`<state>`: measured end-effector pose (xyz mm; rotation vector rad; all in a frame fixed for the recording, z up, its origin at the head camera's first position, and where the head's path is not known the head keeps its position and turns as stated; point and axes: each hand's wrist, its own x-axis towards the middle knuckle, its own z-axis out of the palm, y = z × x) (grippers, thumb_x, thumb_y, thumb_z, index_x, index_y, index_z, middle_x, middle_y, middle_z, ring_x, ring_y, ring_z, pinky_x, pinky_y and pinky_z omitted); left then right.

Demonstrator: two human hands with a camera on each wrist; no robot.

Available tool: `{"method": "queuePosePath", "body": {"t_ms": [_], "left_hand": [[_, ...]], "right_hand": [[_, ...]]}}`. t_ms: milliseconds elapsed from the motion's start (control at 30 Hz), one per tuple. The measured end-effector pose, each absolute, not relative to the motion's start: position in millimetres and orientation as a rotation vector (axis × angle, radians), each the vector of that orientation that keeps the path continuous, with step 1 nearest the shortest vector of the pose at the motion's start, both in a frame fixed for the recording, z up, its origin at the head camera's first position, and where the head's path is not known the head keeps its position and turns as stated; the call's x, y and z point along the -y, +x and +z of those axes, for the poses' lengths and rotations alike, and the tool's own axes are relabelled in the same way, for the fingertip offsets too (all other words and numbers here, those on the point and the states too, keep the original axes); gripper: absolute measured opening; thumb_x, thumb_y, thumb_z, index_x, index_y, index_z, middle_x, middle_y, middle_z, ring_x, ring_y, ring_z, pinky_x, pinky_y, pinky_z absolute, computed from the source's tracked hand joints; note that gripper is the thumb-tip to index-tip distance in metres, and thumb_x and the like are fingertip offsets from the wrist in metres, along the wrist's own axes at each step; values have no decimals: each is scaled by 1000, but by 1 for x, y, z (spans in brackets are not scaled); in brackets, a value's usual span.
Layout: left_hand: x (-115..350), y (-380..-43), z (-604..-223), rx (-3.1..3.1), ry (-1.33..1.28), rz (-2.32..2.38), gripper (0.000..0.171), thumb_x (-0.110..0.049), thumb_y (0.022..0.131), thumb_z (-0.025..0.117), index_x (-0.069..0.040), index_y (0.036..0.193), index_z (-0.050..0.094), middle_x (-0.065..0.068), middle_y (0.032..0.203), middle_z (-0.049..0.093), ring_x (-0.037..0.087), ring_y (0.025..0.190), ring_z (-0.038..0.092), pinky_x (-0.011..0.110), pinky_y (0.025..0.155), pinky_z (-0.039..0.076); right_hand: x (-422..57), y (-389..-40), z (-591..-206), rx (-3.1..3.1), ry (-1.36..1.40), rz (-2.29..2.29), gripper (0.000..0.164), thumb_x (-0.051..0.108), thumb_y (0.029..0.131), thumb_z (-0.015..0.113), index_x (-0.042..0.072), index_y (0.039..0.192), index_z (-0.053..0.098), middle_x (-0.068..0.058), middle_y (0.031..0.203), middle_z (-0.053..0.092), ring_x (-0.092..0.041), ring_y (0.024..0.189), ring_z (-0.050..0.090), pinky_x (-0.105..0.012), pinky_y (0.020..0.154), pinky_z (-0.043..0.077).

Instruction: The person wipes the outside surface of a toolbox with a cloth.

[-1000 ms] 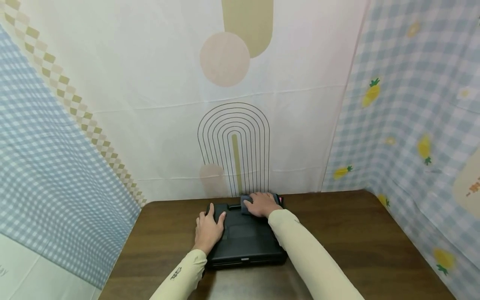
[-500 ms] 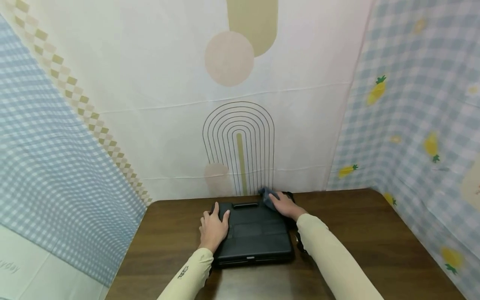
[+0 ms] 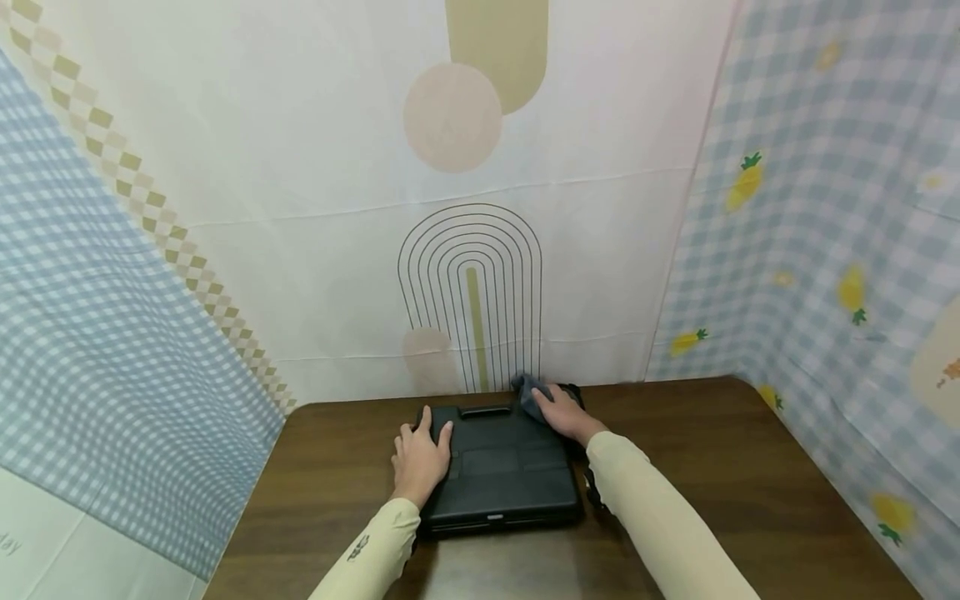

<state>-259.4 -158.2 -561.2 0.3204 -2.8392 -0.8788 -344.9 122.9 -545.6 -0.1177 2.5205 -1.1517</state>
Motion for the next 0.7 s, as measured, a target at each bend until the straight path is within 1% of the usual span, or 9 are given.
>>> {"method": "queuePosePath", "body": {"t_ms": [167, 300, 333, 400, 533, 567, 700], "left_hand": [[159, -260, -563, 2815, 342, -934, 67, -52, 109, 55, -19, 166, 42, 35, 156, 43, 54, 139, 46, 74, 97, 48], [160, -260, -565, 2813, 363, -935, 67, -53, 109, 55, -19, 166, 42, 35, 157, 43, 53, 141, 43, 74, 97, 48], [160, -261, -566, 2815, 367, -934, 67, -53, 109, 54, -19, 166, 42, 35, 158, 43, 54, 141, 42, 74, 97, 48], [161, -262, -566, 2823, 368, -932, 67, -53, 110, 54, -19, 167, 41, 35, 158, 43, 54, 142, 42, 75, 97, 48], [160, -264, -566, 2826, 366, -936, 66, -52, 110, 53, -19, 167, 41, 35, 158, 42, 54, 142, 41, 76, 98, 47], [160, -264, -565, 2825, 365, -939, 66, -52, 110, 53, -19, 167, 41, 36, 158, 42, 55, 142, 42, 76, 97, 47], [159, -263, -564, 2829, 360, -941, 67, -52, 110, 53, -19, 167, 40, 36, 158, 43, 55, 141, 42, 76, 98, 47]], "right_hand": [[-125, -342, -551, -2497, -122, -1229, 84, 62, 113, 28, 4, 172, 11, -26, 179, 12, -50, 165, 16, -67, 131, 22], [-129, -339, -556, -2430, -101, -1282, 85, 65, 112, 27, 10, 174, 5, -19, 181, 6, -45, 167, 12, -65, 132, 21], [-130, -338, -557, -2418, -105, -1287, 86, 66, 112, 26, 11, 174, 4, -19, 181, 5, -46, 167, 12, -66, 132, 21], [-132, -335, -556, -2388, -85, -1298, 84, 66, 112, 26, 15, 174, 2, -15, 182, 5, -43, 168, 11, -64, 133, 21], [-136, -323, -553, -2347, -94, -1336, 84, 63, 113, 25, 12, 174, -4, -21, 181, 2, -49, 166, 8, -69, 131, 19], [-137, -320, -552, -2334, -85, -1353, 83, 61, 114, 25, 13, 174, -5, -21, 181, 1, -48, 167, 7, -69, 131, 17], [-140, -301, -550, -2319, -89, -1392, 80, 53, 116, 25, 8, 172, -8, -24, 180, -3, -50, 166, 2, -71, 132, 11]]}}
